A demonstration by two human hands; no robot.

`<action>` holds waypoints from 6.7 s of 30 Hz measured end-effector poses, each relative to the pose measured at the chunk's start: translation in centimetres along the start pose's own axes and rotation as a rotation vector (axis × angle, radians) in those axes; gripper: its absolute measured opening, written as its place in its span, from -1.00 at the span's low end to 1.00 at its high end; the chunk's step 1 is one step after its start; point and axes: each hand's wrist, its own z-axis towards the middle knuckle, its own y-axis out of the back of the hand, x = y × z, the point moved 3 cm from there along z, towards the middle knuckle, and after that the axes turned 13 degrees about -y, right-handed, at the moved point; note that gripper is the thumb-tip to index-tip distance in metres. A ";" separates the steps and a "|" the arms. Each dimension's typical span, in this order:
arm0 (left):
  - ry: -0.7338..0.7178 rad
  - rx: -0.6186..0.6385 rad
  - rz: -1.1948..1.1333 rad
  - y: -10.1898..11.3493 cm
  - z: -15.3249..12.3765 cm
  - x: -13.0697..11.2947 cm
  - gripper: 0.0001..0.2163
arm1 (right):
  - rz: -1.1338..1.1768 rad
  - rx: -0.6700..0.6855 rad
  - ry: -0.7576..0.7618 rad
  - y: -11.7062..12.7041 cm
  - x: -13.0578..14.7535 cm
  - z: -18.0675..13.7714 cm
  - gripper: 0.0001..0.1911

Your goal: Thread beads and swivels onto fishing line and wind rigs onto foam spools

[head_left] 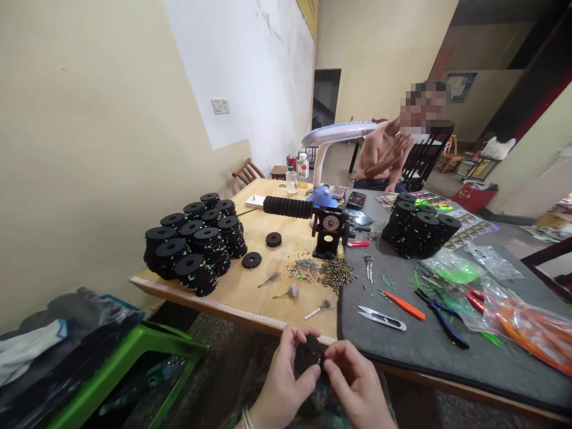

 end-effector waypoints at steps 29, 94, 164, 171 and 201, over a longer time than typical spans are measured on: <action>0.107 0.196 0.111 -0.8 -1.9 0.2 -0.72 | -0.369 0.114 -0.062 0.6 1.0 -1.2 -0.87; 0.010 0.208 0.382 -1.3 -1.6 -0.9 -0.75 | -0.465 0.132 -0.019 0.9 1.9 -0.8 -0.88; 0.130 0.034 -0.154 -1.5 -1.5 1.5 -0.71 | 0.200 0.032 -0.260 -0.6 -3.9 -0.6 -0.64; -0.008 0.041 0.158 -0.5 -1.3 2.0 -0.64 | 0.309 -0.011 -0.343 0.4 -3.8 -0.3 -0.55; -0.184 -0.127 0.600 4.2 0.5 -0.8 -0.41 | -0.125 -0.131 -0.006 5.5 -1.5 2.5 -0.61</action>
